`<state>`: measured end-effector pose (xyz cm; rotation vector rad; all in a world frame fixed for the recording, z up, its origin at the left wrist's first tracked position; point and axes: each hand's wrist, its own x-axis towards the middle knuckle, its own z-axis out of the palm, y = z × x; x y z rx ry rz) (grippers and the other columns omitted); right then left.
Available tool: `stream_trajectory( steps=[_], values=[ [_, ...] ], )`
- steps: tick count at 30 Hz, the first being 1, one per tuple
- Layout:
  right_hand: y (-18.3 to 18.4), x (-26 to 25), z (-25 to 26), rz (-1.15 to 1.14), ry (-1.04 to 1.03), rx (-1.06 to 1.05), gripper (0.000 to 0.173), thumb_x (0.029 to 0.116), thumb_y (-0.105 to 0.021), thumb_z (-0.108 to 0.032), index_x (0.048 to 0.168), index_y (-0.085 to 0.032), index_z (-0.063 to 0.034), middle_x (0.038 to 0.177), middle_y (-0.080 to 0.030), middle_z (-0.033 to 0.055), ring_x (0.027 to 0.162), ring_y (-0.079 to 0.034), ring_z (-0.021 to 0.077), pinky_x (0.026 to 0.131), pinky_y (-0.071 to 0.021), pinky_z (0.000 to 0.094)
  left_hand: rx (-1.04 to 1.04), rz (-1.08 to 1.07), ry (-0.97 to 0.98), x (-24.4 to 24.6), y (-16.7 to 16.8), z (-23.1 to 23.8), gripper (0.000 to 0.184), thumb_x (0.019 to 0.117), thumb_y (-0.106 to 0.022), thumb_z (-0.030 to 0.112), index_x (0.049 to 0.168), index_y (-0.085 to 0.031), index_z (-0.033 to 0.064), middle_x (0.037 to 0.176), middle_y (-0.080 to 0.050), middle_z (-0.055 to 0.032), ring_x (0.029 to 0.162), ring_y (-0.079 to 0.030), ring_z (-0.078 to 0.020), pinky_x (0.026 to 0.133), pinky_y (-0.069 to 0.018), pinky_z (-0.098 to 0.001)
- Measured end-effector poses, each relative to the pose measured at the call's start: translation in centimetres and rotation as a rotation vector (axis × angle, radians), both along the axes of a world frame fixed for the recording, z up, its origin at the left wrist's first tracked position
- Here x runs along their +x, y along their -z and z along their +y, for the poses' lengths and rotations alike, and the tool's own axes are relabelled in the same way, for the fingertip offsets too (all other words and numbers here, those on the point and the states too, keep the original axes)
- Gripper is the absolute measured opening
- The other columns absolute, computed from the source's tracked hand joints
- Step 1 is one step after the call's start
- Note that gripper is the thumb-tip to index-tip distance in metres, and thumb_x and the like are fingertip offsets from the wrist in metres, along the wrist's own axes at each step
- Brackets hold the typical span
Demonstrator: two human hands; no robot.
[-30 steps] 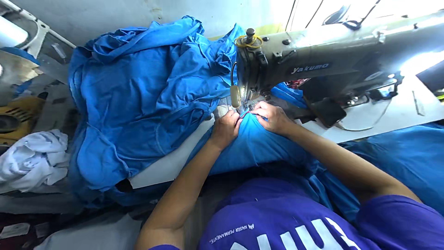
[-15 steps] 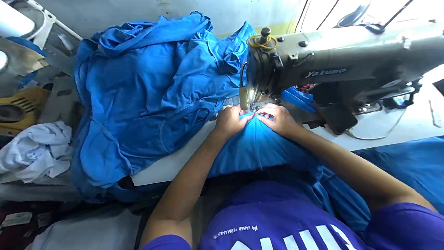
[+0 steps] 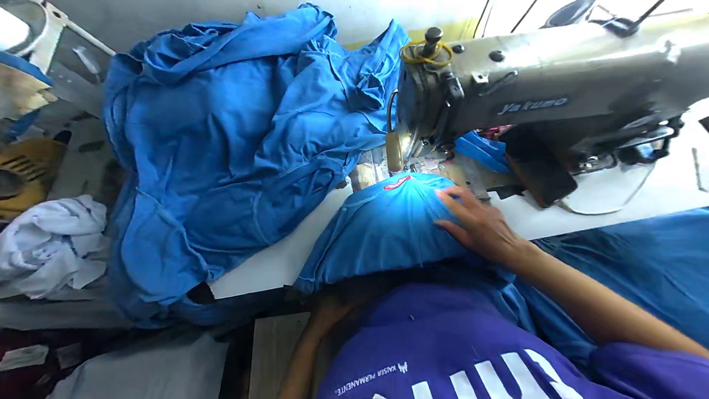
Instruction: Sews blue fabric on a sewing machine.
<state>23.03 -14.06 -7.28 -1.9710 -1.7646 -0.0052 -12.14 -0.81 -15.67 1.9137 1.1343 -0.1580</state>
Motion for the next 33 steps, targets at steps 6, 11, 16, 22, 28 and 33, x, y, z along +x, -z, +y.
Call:
stream_trajectory(
  steps=[6,11,16,22,28,33],
  values=[
    [0.6,-0.8,6.6,-0.154,0.027,-0.093,0.040,0.1067,-0.049,-0.023,0.134,-0.063,0.0028,0.134,-0.064,0.0206,0.067,-0.070,0.0340,0.055,-0.0562,0.0487,-0.046,-0.024,0.016,6.7,-0.2,-0.7,0.069,0.0847,-0.080,0.050,0.124,-0.068,-0.0058,0.124,-0.068,-0.0251,0.124,-0.062,-0.0361,0.110,-0.0443,-0.0559],
    [-1.6,-3.9,9.1,-0.220,0.290,-0.431,0.039,0.1080,-0.043,-0.013,0.137,-0.055,0.0106,0.135,-0.056,0.0284,0.072,-0.070,0.0369,0.062,-0.0574,0.0474,-0.274,-0.401,-0.116,8.4,-2.4,-1.6,0.048,0.0843,-0.083,0.019,0.123,-0.067,-0.0042,0.121,-0.071,-0.0124,0.118,-0.064,-0.0116,0.107,-0.0484,-0.0329],
    [-2.9,-2.8,10.1,0.066,0.181,-0.535,0.043,0.1088,-0.045,-0.020,0.140,-0.051,0.0091,0.131,-0.059,0.0278,0.105,-0.067,0.0441,0.085,-0.0543,0.0574,-0.315,-0.543,-0.130,9.6,-2.5,-1.9,0.034,0.0891,-0.077,0.007,0.118,-0.067,-0.0075,0.116,-0.071,-0.0111,0.112,-0.065,-0.0059,0.102,-0.0504,-0.0249],
    [-3.4,-0.7,10.0,0.243,0.044,-0.493,0.041,0.1071,-0.050,-0.017,0.134,-0.055,0.0120,0.126,-0.062,0.0298,0.123,-0.060,0.0416,0.105,-0.0456,0.0543,-0.434,-0.091,0.168,8.4,-6.3,-0.7,0.047,0.1044,-0.058,0.038,0.136,-0.061,0.0028,0.136,-0.064,-0.0129,0.132,-0.056,-0.0161,0.115,-0.0424,-0.0384],
    [-4.5,0.2,10.5,0.344,-0.071,-0.554,0.042,0.1049,-0.059,-0.028,0.114,-0.059,0.0123,0.106,-0.062,0.0262,0.105,-0.062,0.0382,0.097,-0.0466,0.0520,-0.179,-0.337,-0.098,6.9,-16.0,3.7,0.027,0.0992,-0.065,0.018,0.118,-0.063,-0.0006,0.102,-0.073,0.0000,0.096,-0.070,-0.0045,0.090,-0.0588,-0.0287],
    [-3.7,-0.2,10.7,0.591,-0.053,-0.420,0.039,0.1017,-0.064,-0.027,0.106,-0.060,0.0115,0.095,-0.061,0.0224,0.092,-0.059,0.0322,0.088,-0.0465,0.0489,0.219,0.084,0.077,13.1,-23.2,15.1,0.044,0.1014,-0.065,0.031,0.115,-0.064,-0.0113,0.113,-0.067,-0.0276,0.110,-0.063,-0.0385,0.098,-0.0460,-0.0633]
  ],
)
